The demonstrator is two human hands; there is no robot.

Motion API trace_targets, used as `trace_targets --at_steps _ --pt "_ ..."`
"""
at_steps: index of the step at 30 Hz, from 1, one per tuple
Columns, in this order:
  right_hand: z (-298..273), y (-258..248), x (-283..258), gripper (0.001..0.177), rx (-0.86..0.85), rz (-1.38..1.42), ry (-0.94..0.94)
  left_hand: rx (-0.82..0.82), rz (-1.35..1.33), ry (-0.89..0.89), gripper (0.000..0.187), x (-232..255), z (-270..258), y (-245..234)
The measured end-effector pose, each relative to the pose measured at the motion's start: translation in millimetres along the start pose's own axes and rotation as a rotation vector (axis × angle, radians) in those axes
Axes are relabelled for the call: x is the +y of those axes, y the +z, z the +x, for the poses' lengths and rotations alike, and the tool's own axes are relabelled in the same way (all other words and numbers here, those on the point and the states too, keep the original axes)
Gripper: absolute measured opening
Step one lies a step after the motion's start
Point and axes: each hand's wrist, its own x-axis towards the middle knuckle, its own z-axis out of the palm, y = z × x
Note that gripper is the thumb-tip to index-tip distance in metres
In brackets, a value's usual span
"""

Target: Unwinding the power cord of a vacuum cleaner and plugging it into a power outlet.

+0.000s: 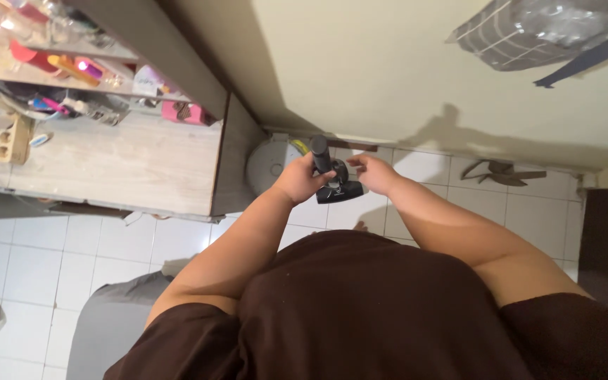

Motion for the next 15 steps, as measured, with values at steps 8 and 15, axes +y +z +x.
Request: trace_targets --at_steps 8,15 --pt "-18 48 -33 0.042 -0.076 -0.238 -0.110 0.003 -0.025 -0.006 0.034 -26 -54 -21" --pt "-14 74 -26 0.045 -0.146 -0.280 -0.427 0.001 -0.085 -0.011 0.032 -53 -83 -9"
